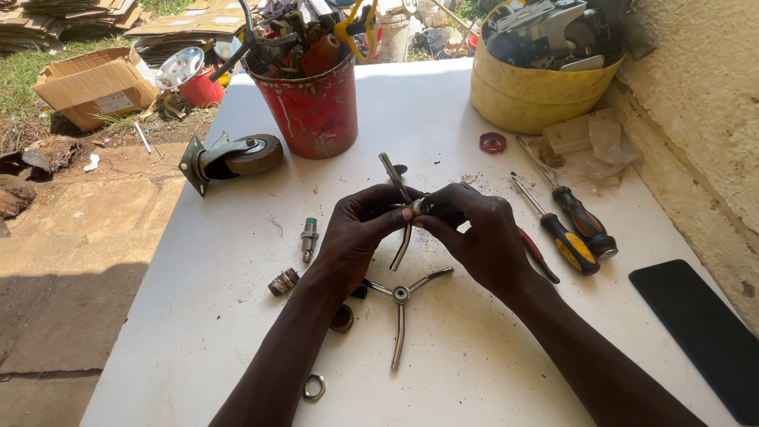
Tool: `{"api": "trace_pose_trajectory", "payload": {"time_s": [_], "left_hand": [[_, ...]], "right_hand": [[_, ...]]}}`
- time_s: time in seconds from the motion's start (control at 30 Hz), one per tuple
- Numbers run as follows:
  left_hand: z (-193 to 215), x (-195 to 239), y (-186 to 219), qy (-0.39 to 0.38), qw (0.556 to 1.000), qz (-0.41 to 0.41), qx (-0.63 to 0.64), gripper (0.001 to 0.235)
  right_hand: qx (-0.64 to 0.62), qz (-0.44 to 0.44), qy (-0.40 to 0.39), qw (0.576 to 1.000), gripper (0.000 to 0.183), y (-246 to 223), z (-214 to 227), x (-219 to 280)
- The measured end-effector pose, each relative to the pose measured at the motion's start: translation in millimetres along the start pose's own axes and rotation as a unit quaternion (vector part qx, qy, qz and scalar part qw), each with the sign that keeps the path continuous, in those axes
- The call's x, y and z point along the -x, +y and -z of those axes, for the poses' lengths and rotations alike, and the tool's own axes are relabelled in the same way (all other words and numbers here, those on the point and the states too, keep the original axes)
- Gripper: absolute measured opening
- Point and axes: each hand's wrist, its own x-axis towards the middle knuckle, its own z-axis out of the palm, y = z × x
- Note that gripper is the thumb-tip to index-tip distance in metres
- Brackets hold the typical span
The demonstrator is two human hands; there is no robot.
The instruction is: The person uses pliers to manipulate a brass-colored mechanical component on a white table. They then pick up a metal rod and a small cylindrical part, assembling them by hand. The person continues to handle various small metal pieces and tools, including a screwdriver, while working on the assembly.
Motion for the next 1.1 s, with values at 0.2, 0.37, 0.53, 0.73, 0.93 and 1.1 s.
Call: {"api": "trace_pose_trajectory", "payload": {"time_s": [0.2,0.37,0.53,0.73,0.93,1.1], "left_hand": [[-4,1,5,0.008,1.0,-0.002,-0.003,0.03],[-11,5,16,0.022,1.0,-0.015,-0.007,0.032],[-6,2,11,0.016,1.0,-0.017,-0.015,0.033],[-7,3,11,0.011,0.999,-0.02,-0.027,0.031],[-6,3,10,0.012,0.999,-0.02,-0.036,0.029],[-5,2,8,0.011,0.999,-0.011,-0.042,0.029]], "right_hand": [[-0.043,-0.024,-0.022,0.999,0.019,0,2,-1],[-0.055,-0.018,-0.03,0.998,0.023,1,2,-2],[-0.047,-0.023,-0.035,0.998,0.022,2,2,-2],[-0.039,-0.026,-0.036,0.998,0.021,7,1,0],[-0.056,-0.035,-0.036,0.997,0.021,4,0,-2],[-0.055,-0.043,-0.039,0.997,0.02,14,-1,0]]}}
